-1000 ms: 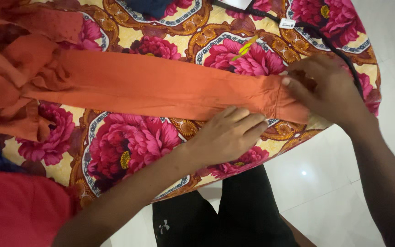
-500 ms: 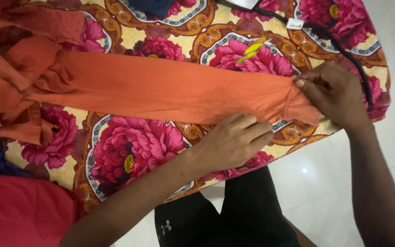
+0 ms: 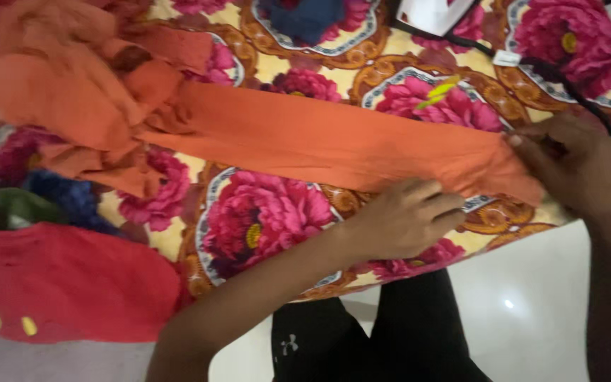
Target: The person folds an orange long-sleeved shirt on a floral-patterned table, aligns the sleeves and body, and uses a white iron to press the fabric. The person also plugs in the iron's power cord during the process.
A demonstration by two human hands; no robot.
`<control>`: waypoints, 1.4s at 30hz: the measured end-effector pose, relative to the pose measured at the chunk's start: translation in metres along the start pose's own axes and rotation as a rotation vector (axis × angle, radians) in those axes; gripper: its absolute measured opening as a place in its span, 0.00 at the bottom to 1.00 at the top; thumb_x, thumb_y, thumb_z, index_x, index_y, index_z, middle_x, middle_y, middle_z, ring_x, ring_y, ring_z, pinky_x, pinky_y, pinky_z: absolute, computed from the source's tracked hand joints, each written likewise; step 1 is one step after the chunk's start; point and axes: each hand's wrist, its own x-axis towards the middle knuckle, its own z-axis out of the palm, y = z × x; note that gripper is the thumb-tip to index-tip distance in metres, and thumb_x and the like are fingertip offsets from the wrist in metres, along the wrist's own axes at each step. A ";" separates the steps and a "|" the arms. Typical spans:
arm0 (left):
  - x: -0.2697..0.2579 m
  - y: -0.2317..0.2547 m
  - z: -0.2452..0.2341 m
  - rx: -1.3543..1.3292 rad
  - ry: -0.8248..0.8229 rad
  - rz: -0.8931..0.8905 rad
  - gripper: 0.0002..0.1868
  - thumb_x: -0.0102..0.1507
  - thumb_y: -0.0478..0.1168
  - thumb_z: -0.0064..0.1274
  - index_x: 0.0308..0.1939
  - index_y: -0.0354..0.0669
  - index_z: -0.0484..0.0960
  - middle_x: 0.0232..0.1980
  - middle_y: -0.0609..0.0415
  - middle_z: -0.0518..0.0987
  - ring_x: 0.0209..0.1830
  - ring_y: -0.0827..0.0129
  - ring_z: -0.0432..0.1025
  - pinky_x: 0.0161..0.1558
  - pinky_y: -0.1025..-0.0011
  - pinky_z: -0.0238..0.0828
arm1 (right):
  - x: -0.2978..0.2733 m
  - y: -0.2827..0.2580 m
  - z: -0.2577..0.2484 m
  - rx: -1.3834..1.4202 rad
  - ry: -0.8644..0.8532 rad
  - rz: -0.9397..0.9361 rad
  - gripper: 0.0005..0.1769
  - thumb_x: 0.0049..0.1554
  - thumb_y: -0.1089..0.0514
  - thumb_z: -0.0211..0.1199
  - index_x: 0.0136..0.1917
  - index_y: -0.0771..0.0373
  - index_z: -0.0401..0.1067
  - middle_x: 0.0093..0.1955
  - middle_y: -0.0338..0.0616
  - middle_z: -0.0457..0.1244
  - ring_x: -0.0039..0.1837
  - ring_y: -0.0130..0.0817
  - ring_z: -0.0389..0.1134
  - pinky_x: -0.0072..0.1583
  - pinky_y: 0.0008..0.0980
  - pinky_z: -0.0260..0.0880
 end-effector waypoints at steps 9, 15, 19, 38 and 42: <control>-0.001 -0.003 -0.019 0.028 0.015 0.033 0.11 0.65 0.42 0.56 0.49 0.45 0.84 0.68 0.52 0.75 0.65 0.63 0.71 0.63 0.61 0.71 | 0.021 -0.013 -0.013 -0.159 -0.103 0.030 0.13 0.61 0.52 0.71 0.54 0.63 0.79 0.45 0.47 0.68 0.42 0.36 0.70 0.47 0.33 0.71; -0.032 -0.056 -0.070 -0.075 0.014 -0.292 0.24 0.69 0.57 0.55 0.59 0.43 0.82 0.71 0.48 0.73 0.69 0.53 0.71 0.69 0.55 0.66 | 0.028 -0.075 -0.014 -0.234 -0.018 -0.172 0.17 0.63 0.56 0.65 0.62 0.65 0.75 0.59 0.54 0.67 0.61 0.49 0.69 0.62 0.44 0.71; -0.067 -0.104 -0.098 0.004 -0.176 -0.431 0.36 0.69 0.63 0.49 0.69 0.40 0.73 0.75 0.40 0.68 0.74 0.46 0.64 0.73 0.50 0.56 | 0.042 -0.131 0.026 -0.110 -0.148 -0.402 0.24 0.61 0.52 0.61 0.67 0.65 0.71 0.72 0.56 0.61 0.72 0.55 0.63 0.69 0.49 0.63; -0.081 -0.125 -0.107 0.064 -0.527 -0.554 0.70 0.51 0.83 0.52 0.81 0.40 0.46 0.84 0.40 0.42 0.85 0.49 0.35 0.78 0.45 0.24 | 0.053 -0.136 0.065 -0.141 -0.390 -0.411 0.52 0.53 0.29 0.57 0.81 0.56 0.51 0.84 0.51 0.43 0.84 0.55 0.38 0.79 0.51 0.33; -0.087 -0.132 -0.106 0.009 -0.442 -0.506 0.67 0.54 0.82 0.53 0.80 0.37 0.51 0.83 0.38 0.44 0.84 0.46 0.39 0.78 0.46 0.28 | 0.058 -0.138 0.061 -0.131 -0.431 -0.424 0.53 0.53 0.29 0.57 0.81 0.58 0.50 0.83 0.55 0.43 0.84 0.56 0.37 0.78 0.53 0.32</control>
